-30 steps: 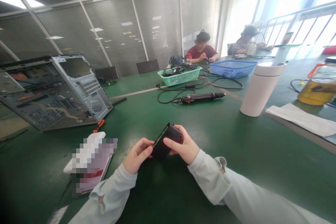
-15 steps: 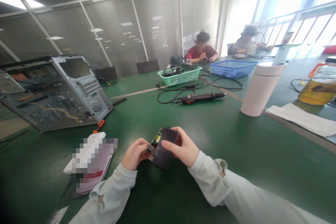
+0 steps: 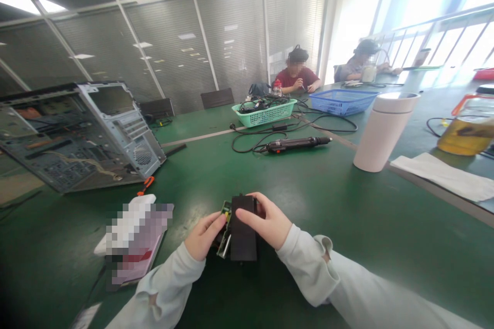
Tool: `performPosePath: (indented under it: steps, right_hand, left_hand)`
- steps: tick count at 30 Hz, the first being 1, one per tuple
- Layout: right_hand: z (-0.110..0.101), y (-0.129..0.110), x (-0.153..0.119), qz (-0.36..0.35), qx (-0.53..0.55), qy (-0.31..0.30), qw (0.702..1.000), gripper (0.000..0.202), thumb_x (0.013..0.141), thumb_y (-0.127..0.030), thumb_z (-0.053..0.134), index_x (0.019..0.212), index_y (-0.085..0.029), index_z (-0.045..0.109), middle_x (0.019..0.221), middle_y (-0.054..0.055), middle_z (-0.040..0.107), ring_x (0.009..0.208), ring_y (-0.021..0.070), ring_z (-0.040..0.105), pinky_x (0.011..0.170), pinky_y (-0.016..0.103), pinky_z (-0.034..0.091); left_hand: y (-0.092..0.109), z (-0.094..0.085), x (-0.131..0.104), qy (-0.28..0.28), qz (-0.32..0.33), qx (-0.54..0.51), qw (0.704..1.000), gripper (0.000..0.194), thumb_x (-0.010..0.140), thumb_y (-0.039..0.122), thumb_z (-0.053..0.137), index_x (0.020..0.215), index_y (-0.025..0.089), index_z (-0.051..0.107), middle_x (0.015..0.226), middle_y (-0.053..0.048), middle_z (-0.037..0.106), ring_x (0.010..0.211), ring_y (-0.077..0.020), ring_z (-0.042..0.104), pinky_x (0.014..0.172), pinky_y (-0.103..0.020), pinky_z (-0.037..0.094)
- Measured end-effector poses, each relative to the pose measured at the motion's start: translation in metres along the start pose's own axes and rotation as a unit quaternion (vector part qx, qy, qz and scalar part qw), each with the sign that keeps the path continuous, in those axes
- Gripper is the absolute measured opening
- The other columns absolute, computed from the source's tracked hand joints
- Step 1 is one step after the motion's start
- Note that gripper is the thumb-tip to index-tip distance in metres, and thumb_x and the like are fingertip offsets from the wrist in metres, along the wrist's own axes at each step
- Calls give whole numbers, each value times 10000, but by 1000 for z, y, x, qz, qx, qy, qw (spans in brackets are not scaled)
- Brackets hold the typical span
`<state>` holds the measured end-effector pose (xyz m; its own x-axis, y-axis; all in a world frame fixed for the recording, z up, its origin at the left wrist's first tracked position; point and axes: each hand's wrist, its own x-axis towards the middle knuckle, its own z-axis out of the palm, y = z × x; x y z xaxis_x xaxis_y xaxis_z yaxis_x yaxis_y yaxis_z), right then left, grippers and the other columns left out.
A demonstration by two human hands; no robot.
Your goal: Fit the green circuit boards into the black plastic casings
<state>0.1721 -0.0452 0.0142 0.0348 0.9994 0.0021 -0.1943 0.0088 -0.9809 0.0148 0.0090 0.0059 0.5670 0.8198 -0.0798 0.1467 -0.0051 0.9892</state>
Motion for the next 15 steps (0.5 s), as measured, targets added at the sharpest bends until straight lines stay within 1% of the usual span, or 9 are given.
performPosePath:
  steps: [1, 3, 5, 7, 8, 10, 12, 14, 15]
  right_hand:
    - [-1, -1, 1, 17, 3, 18, 1000, 530, 586, -459, 706, 911, -131, 446, 715, 22, 541, 542, 109, 495, 411, 160, 370]
    - [-4, -3, 4, 69, 31, 63, 995, 429, 645, -397, 672, 909, -136, 458, 658, 12, 532, 471, 99, 472, 346, 146, 309]
    - [-7, -5, 6, 126, 82, 94, 984, 287, 735, -325, 586, 917, -143, 459, 601, -1, 511, 422, 96, 460, 323, 142, 296]
    - [-8, -9, 7, 171, 121, 93, 973, 192, 814, -294, 466, 917, -132, 451, 539, -7, 476, 363, 99, 434, 297, 148, 287]
    - [-8, -11, 7, 188, 130, 87, 970, 191, 843, -292, 409, 916, -120, 447, 526, -5, 467, 352, 104, 435, 292, 152, 296]
    - [-8, -17, 5, 209, 165, 85, 960, 236, 880, -296, 333, 939, -97, 446, 578, 23, 500, 420, 123, 509, 334, 157, 371]
    - [-7, -25, 2, 216, 240, 96, 941, 250, 900, -283, 307, 1008, -96, 434, 736, 63, 560, 602, 149, 593, 440, 158, 456]
    - [-6, -30, -1, 216, 322, 100, 916, 242, 906, -262, 310, 1069, -117, 416, 887, 84, 571, 762, 184, 604, 511, 172, 492]
    - [-5, -32, -2, 219, 352, 97, 905, 238, 905, -257, 317, 1078, -126, 413, 921, 85, 569, 814, 205, 596, 525, 185, 499]
  left_hand:
    - [-1, -1, 1, 12, 2, 0, 1000, 428, 664, 562, 540, 726, 153, 648, 564, -5, 599, 480, -128, 520, 461, -230, 419]
    - [-2, -2, 2, 40, 1, -8, 999, 471, 680, 573, 515, 789, 142, 669, 583, -19, 621, 484, -134, 536, 473, -237, 425]
    - [-3, -5, 5, 56, -17, -29, 998, 549, 685, 605, 482, 849, 116, 669, 543, -28, 613, 446, -135, 535, 433, -236, 410]
    - [-4, -8, 7, 55, -46, -61, 996, 618, 687, 632, 454, 905, 88, 653, 479, -27, 587, 391, -130, 522, 384, -226, 382]
    - [-5, -10, 9, 54, -60, -82, 993, 637, 692, 635, 445, 933, 79, 643, 453, -24, 574, 371, -126, 518, 370, -218, 371]
    - [-6, -14, 12, 58, -80, -141, 985, 624, 716, 615, 436, 970, 77, 624, 450, -23, 570, 365, -121, 527, 365, -203, 363]
    - [-7, -19, 14, 66, -92, -215, 970, 567, 760, 565, 413, 987, 84, 609, 478, -20, 572, 365, -114, 530, 358, -194, 355]
    - [-6, -23, 16, 74, -94, -284, 951, 515, 806, 505, 369, 999, 83, 592, 504, -19, 570, 364, -110, 527, 346, -190, 351]
    - [-5, -25, 16, 78, -93, -311, 943, 501, 824, 478, 343, 1007, 78, 583, 512, -20, 570, 365, -109, 525, 344, -191, 357]
